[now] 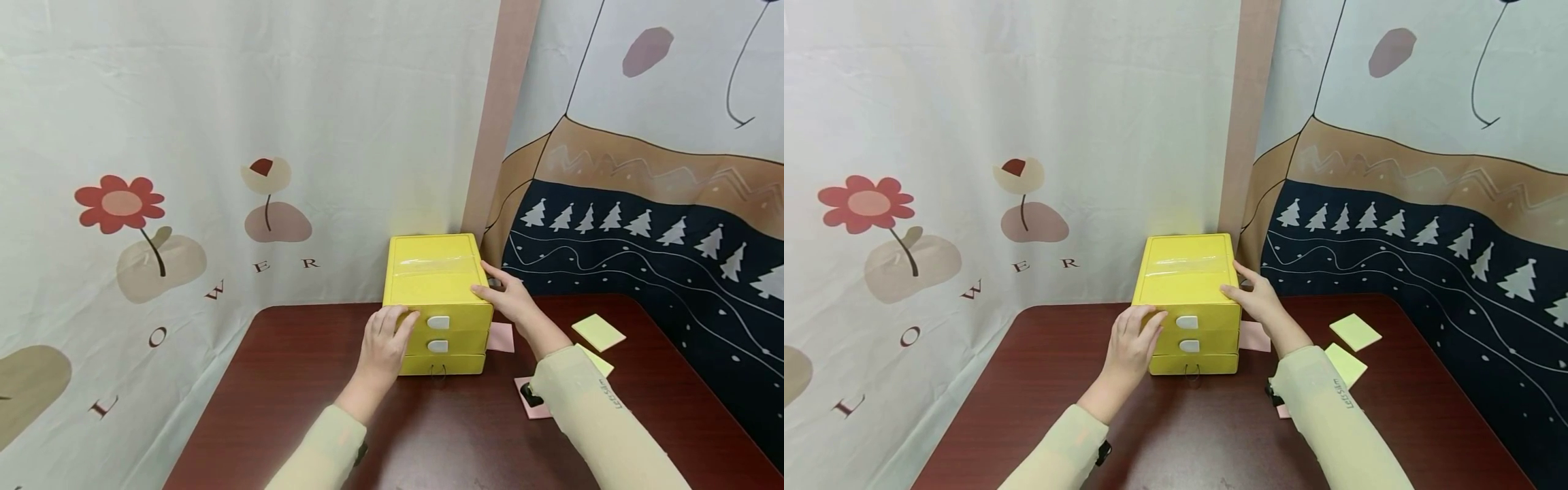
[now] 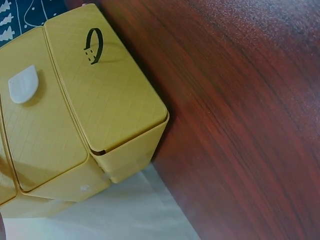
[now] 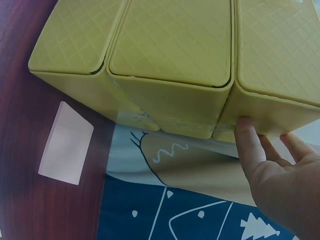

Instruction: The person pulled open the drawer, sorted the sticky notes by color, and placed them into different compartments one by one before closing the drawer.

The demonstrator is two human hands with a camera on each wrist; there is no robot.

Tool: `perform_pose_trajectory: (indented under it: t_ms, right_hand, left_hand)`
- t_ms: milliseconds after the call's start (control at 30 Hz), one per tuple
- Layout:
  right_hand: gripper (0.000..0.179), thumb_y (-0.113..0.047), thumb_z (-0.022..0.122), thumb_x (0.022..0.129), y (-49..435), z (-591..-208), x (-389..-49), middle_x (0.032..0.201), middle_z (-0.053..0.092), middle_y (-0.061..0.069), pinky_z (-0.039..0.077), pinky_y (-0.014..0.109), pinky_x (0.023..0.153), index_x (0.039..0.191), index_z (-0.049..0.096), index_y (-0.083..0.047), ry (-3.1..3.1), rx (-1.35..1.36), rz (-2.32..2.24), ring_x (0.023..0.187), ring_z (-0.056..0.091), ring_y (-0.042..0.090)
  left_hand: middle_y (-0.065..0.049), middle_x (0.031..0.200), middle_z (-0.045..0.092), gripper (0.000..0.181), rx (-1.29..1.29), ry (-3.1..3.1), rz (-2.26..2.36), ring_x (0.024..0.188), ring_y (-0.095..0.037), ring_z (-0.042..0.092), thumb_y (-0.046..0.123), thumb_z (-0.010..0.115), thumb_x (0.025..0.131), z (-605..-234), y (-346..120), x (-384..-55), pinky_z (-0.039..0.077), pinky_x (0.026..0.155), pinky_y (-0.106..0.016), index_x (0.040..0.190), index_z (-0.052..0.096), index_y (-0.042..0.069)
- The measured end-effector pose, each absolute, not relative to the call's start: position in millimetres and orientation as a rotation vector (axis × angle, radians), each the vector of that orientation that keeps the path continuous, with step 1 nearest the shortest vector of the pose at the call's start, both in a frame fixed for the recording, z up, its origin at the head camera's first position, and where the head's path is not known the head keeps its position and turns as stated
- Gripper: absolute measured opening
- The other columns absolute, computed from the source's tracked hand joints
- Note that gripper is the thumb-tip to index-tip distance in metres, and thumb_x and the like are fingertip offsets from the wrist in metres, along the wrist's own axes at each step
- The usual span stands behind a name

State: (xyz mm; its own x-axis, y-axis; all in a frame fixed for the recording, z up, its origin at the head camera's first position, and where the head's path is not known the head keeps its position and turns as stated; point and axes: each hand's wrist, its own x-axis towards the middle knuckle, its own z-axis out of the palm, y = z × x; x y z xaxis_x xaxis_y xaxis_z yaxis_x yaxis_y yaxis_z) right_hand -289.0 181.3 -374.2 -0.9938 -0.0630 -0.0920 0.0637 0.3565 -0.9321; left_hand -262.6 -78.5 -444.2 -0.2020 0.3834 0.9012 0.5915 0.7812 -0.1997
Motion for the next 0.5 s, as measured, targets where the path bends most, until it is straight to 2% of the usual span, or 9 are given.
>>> perform_pose_trajectory:
  t_ms: [167, 333, 500]
  right_hand:
    - [0.074, -0.037, 0.063, 0.09, 182.2, -375.9, -290.2, 0.157, 0.016, 0.016, 0.034, 0.049, 0.109, 0.152, 0.023, -0.025, 2.506, 0.007, -1.71, 0.139, 0.028, 0.033]
    - [0.074, -0.038, 0.063, 0.09, 181.5, -376.8, -291.0, 0.157, 0.016, 0.015, 0.035, 0.049, 0.109, 0.152, 0.023, -0.025, 2.505, 0.01, -1.707, 0.14, 0.027, 0.033]
    - [0.075, -0.038, 0.063, 0.09, 182.0, -376.8, -292.1, 0.157, 0.017, 0.014, 0.036, 0.048, 0.108, 0.152, 0.024, -0.026, 2.496, 0.014, -1.718, 0.14, 0.027, 0.033]
  left_hand:
    - [-0.007, 0.105, 0.056, 0.013, -0.743, -1.846, -0.234, 0.1, -0.025, 0.052, 0.015, 0.062, 0.088, -444.5, -78.5, -262.3, 0.045, 0.079, -0.033, 0.101, 0.067, 0.013]
    - [-0.008, 0.108, 0.052, 0.035, -0.705, -1.912, -0.294, 0.101, -0.026, 0.049, 0.018, 0.077, 0.076, -442.3, -81.1, -259.5, 0.044, 0.083, -0.037, 0.108, 0.062, 0.014]
    - [-0.012, 0.113, 0.049, 0.048, -0.628, -1.984, -0.557, 0.104, -0.029, 0.047, 0.021, 0.077, 0.076, -429.5, -82.5, -256.9, 0.043, 0.087, -0.042, 0.117, 0.056, 0.01]
